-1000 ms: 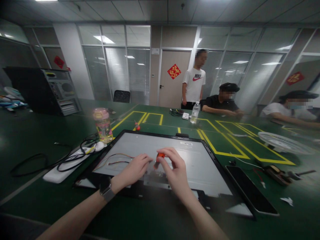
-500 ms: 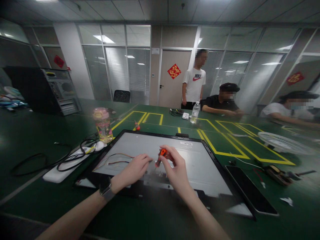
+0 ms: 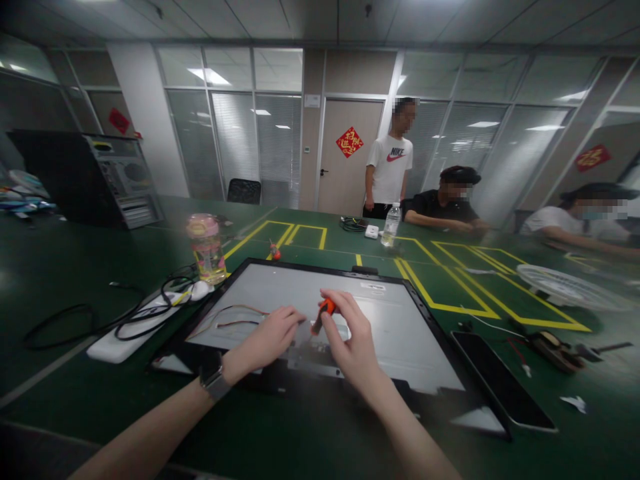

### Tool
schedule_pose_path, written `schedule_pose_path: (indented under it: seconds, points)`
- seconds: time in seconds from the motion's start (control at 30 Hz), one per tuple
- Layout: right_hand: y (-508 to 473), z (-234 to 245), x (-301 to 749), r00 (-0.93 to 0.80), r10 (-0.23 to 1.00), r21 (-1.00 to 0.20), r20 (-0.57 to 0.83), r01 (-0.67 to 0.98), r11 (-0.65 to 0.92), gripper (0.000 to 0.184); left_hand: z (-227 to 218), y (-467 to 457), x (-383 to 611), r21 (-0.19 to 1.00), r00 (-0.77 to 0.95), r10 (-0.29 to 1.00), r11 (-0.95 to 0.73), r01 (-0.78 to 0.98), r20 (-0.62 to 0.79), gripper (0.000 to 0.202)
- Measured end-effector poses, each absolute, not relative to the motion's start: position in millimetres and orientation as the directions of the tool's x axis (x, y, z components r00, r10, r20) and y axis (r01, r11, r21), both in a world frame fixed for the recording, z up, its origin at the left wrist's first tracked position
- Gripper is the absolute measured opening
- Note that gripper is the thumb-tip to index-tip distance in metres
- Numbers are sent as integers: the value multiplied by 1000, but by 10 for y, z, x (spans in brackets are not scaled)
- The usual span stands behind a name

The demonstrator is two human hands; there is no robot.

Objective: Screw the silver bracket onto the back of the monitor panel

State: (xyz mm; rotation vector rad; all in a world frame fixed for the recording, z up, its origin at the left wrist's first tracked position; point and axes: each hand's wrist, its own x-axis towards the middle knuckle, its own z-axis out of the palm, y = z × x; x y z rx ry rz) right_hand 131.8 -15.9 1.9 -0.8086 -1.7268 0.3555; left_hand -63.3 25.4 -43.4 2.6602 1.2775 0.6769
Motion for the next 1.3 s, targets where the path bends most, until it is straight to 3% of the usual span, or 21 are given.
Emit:
schedule_pose_path:
  seconds: [0.13, 0.3, 0.43, 0.53, 0.63, 0.83, 1.0, 1.07, 1.3]
  points:
    - [-156, 9, 1330, -198, 725, -703, 660, 178, 688, 39, -406, 252, -637, 355, 534, 778, -627, 693, 332, 31]
    - [-118, -16, 1339, -91, 685, -621, 723, 350, 702, 30, -308, 307, -771, 574, 550, 798, -578, 580, 248, 29]
    - [-123, 0, 1361, -87, 683, -615, 725, 365, 699, 26, -262, 374, -931, 685, 647, 756, -525, 505, 102, 52]
    - [-145, 16, 1364, -157, 741, -713, 653, 203, 671, 32, -269, 398, -978, 691, 656, 750, -519, 504, 85, 68]
    - [-145, 13, 1351, -157, 774, -765, 613, 126, 632, 35, -294, 404, -973, 689, 645, 758, -520, 506, 99, 69]
    - [-122, 2, 1345, -64, 723, -681, 688, 285, 674, 30, -320, 410, -961, 699, 632, 767, -511, 500, 109, 68]
    - [-165, 26, 1353, -166, 772, -766, 613, 113, 633, 36, -279, 376, -951, 702, 627, 771, -507, 501, 110, 66]
    - [-163, 16, 1352, -143, 786, -776, 602, 126, 618, 36, -272, 368, -948, 701, 628, 768, -516, 493, 125, 64]
    - [-131, -13, 1360, -53, 685, -646, 727, 289, 707, 26, -324, 390, -945, 678, 621, 770, -534, 506, 143, 66]
